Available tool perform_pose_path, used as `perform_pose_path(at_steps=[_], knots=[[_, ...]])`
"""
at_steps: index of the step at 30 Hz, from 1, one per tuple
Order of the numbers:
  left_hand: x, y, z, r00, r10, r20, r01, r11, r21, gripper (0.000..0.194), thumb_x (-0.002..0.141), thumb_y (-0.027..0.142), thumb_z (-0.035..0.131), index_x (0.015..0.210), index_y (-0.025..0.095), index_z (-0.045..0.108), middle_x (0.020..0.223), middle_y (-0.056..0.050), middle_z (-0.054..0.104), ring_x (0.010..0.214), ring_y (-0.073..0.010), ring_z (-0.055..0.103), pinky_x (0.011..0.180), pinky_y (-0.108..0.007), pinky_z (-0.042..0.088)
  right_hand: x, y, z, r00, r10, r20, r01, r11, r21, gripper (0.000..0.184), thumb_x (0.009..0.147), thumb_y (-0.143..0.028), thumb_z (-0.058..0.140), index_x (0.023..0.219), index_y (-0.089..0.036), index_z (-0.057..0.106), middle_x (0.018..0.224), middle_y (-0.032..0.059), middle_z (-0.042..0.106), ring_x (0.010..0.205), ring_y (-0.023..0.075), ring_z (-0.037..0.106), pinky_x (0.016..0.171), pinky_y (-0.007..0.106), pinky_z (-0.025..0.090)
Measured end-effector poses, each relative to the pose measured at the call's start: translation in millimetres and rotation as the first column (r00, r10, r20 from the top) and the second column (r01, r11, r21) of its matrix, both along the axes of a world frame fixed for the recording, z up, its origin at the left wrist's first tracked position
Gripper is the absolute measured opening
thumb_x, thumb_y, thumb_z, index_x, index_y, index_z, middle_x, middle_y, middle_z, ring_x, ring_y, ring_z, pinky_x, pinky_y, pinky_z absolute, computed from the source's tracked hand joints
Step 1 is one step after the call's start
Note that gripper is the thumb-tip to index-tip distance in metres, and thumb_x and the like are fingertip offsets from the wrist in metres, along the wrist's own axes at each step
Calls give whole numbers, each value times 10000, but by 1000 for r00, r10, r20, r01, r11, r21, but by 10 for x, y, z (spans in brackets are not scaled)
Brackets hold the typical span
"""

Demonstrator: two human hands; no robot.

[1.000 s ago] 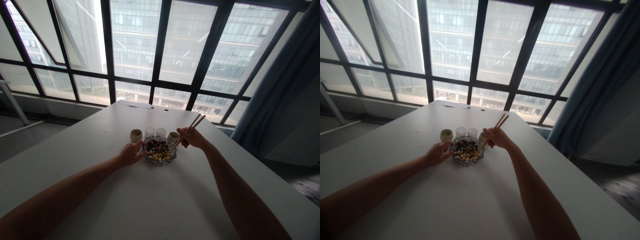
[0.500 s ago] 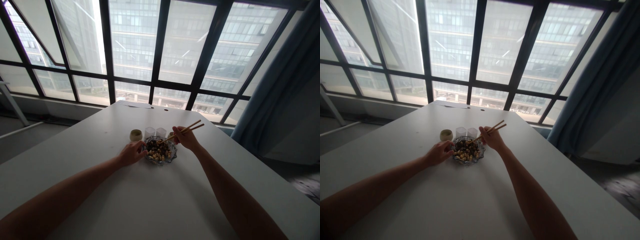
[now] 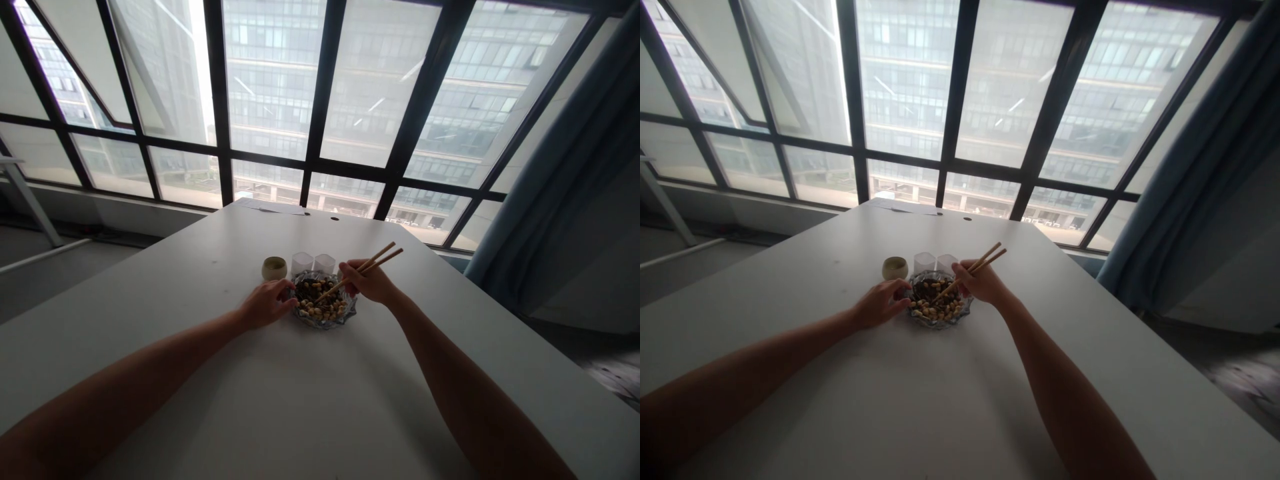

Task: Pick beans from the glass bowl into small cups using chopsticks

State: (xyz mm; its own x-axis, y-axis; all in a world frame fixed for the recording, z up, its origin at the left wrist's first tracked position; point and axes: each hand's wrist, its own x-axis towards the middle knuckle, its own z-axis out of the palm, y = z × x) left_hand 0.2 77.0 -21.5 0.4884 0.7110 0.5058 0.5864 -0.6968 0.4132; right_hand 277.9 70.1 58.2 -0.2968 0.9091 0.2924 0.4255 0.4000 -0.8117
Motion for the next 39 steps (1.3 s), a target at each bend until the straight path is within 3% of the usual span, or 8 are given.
perform_pose_path(at_steps=[4,11,26,32,39], knots=[[-5,8,-12,1000,-1,-3,1,1000,-2,326,896,454,532,1063,184,606,781,-26,647,697,-179,597,686,-300,457,-4,-20,49,998,-36,-42,39,998,56,638,804,-786,546,646,-169,575,469,26,586,379,122,544,357,211,397],[-2,-1,-6,1000,9,-4,-10,1000,-10,328,894,454,537,1065,184,611,781,-26,645,700,-180,603,681,-296,461,-65,1,-59,999,-2,53,0,999,39,622,821,-787,525,665,-185,546,526,31,614,427,134,582,387,215,434],[6,-3,4,1000,3,12,-2,1000,-25,305,890,440,542,1057,191,598,740,2,624,653,-160,568,646,-278,429,-50,47,-123,998,-33,55,31,999,38,608,830,-785,509,686,-194,532,533,28,616,420,138,579,385,223,449],[-21,77,-60,969,171,177,-176,984,11,311,918,468,488,1059,203,570,684,41,500,596,-142,506,618,-266,400,-29,50,-93,998,-67,6,67,998,20,629,803,-810,512,684,-193,537,509,24,607,395,138,571,362,219,435],[-68,164,-36,939,234,251,-268,957,109,259,947,428,453,1009,208,575,828,-38,596,847,-218,590,794,-354,488,48,81,-91,998,-23,54,20,999,38,579,860,-736,521,682,-186,556,529,26,619,424,138,589,386,218,436]])
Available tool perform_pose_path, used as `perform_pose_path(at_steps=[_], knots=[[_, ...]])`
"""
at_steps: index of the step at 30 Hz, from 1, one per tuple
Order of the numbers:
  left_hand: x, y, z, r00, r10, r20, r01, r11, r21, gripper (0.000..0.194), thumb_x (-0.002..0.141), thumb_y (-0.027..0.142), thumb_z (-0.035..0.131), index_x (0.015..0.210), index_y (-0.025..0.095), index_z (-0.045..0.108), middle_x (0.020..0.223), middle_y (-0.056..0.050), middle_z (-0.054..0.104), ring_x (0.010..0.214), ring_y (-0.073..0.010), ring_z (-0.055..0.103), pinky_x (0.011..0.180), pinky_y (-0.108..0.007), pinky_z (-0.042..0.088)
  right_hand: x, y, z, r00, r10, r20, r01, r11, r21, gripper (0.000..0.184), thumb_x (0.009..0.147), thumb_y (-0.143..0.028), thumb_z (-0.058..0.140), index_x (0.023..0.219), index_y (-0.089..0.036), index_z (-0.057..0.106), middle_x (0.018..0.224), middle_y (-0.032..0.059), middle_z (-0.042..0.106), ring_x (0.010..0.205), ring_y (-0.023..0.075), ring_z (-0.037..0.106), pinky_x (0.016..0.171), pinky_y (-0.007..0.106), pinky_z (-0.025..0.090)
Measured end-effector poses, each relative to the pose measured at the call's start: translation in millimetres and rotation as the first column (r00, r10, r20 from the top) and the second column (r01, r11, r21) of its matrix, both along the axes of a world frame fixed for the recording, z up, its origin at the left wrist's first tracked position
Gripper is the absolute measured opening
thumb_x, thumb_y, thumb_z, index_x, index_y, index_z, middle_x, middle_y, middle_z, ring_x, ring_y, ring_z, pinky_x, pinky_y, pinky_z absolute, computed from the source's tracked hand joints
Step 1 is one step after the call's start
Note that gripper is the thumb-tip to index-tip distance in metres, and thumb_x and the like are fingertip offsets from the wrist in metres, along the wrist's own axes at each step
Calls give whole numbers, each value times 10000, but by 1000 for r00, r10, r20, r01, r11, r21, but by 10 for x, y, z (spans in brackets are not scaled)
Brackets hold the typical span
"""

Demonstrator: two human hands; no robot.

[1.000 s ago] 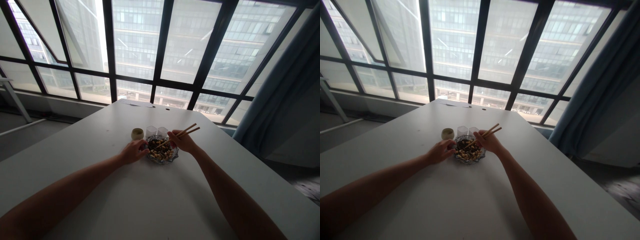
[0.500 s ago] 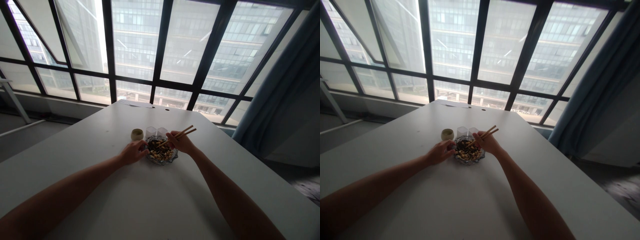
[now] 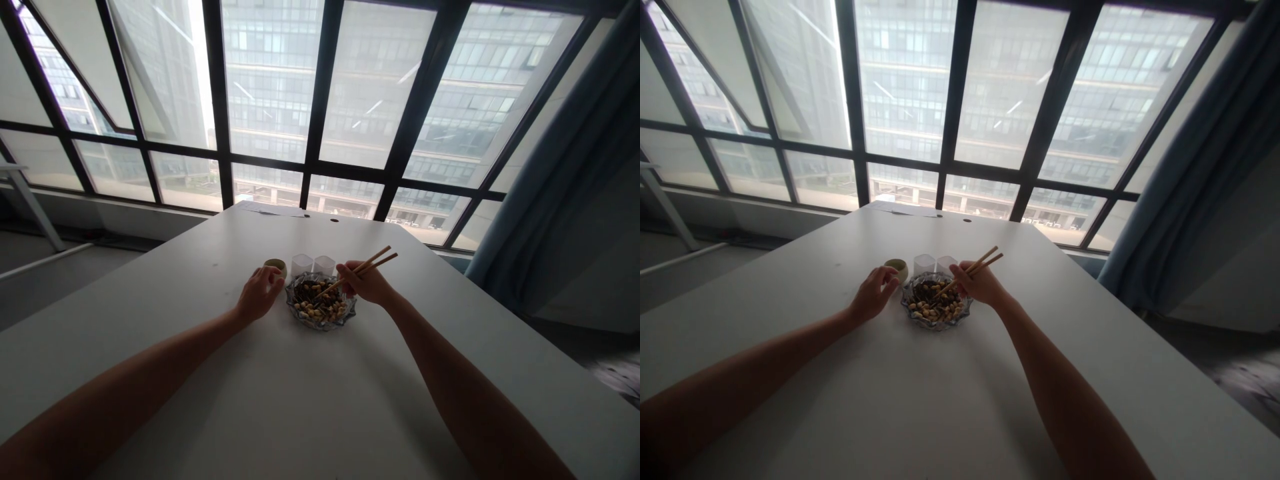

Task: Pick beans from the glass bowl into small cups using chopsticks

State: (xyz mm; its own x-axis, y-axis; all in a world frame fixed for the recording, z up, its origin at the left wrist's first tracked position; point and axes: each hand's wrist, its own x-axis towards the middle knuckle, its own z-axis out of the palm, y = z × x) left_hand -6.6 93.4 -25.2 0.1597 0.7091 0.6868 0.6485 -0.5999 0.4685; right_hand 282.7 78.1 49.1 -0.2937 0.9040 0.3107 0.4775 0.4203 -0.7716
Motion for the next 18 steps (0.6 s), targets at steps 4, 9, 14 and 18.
perform_pose_path(at_steps=[4,9,14,18], knots=[[-44,67,69,997,76,-15,-76,996,51,213,925,371,484,1027,206,571,1041,-100,637,1035,-273,575,951,-444,467,-6,-32,13,996,52,76,-53,999,3,515,893,-677,520,704,-199,548,557,19,630,464,147,608,429,232,472],[-79,301,108,990,133,-39,-134,991,-27,361,850,361,596,1164,188,555,1211,-133,613,1171,-321,535,1032,-500,440,-13,-30,11,995,54,85,-56,998,20,492,907,-656,507,713,-205,531,570,15,633,464,145,607,420,228,463],[-59,580,19,998,62,15,-58,983,-172,546,841,413,626,1305,159,493,1345,-176,567,1236,-334,543,1049,-519,448,-7,-23,21,997,51,53,-52,998,20,508,899,-671,503,710,-200,520,576,21,634,456,142,607,416,228,464],[-89,664,-149,996,28,83,-9,976,-216,631,840,445,643,1359,147,441,1391,-200,546,1260,-321,552,1055,-512,454,-20,-38,28,997,61,39,-61,998,12,524,884,-693,508,706,-199,509,563,18,627,449,139,600,407,225,455]])
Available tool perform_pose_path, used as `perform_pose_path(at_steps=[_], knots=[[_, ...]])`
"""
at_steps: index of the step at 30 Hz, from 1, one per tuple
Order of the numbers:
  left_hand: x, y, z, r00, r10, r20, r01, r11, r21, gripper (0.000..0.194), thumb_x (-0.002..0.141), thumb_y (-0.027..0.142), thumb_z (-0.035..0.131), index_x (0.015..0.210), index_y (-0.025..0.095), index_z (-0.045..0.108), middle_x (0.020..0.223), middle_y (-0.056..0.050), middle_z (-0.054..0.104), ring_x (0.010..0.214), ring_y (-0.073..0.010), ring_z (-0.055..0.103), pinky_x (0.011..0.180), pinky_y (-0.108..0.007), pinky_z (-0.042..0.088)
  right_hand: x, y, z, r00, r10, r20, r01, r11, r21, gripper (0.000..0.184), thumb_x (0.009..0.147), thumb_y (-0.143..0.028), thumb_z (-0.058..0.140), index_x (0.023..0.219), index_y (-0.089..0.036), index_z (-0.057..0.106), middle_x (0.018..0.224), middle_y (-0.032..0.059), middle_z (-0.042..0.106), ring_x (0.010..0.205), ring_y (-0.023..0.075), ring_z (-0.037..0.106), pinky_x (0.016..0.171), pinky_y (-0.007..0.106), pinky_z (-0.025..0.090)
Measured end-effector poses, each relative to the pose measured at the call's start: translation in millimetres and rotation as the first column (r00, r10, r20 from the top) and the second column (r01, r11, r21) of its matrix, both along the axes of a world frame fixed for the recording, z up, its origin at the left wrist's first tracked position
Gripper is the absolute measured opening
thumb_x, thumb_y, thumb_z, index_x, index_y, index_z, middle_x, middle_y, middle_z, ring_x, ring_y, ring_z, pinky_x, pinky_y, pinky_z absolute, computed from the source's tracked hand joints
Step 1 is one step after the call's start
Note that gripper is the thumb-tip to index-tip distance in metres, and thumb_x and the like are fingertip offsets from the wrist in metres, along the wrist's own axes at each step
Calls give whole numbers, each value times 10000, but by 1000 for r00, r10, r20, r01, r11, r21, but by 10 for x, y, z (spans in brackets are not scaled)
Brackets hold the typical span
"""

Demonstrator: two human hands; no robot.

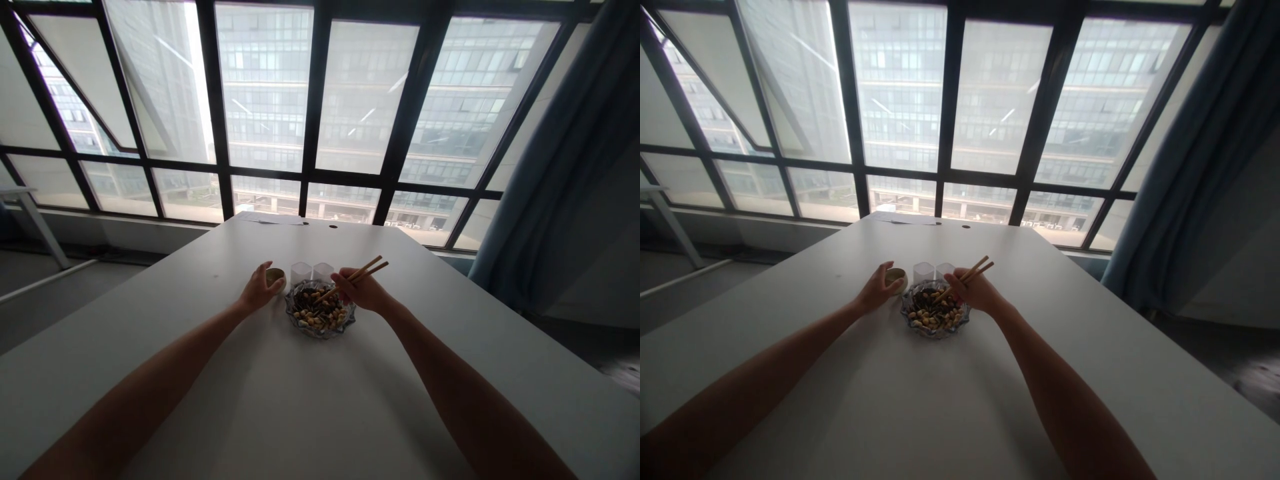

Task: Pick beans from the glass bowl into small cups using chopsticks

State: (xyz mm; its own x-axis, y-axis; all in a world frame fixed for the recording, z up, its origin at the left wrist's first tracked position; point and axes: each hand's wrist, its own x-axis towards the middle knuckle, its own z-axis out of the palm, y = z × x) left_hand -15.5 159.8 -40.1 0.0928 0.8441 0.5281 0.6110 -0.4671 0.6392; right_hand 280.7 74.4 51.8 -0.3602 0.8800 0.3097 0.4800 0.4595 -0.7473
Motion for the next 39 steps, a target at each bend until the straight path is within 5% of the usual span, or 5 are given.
perform_pose_path(at_steps=[7,16,39], knots=[[-78,-32,-99,999,-36,-10,36,999,-23,843,716,476,762,1400,129,413,1345,-207,581,1248,-337,572,1053,-503,463,21,31,-10,993,-38,-113,37,999,-16,584,833,-761,524,695,-194,533,524,10,608,407,130,573,379,221,433],[-64,-24,-95,997,59,-54,-56,997,57,827,653,446,800,1357,126,506,1294,-179,591,1216,-342,583,1068,-472,458,42,89,-60,986,-91,-141,88,996,-27,627,804,-801,525,674,-187,538,496,14,594,390,130,559,368,222,411],[-44,-42,-96,997,48,-57,-45,998,52,809,667,459,788,1348,124,509,1281,-174,583,1195,-335,581,1066,-465,453,-28,41,-57,988,-82,-128,72,994,-77,629,776,-807,541,690,-183,550,505,15,608,384,128,566,362,220,432]])
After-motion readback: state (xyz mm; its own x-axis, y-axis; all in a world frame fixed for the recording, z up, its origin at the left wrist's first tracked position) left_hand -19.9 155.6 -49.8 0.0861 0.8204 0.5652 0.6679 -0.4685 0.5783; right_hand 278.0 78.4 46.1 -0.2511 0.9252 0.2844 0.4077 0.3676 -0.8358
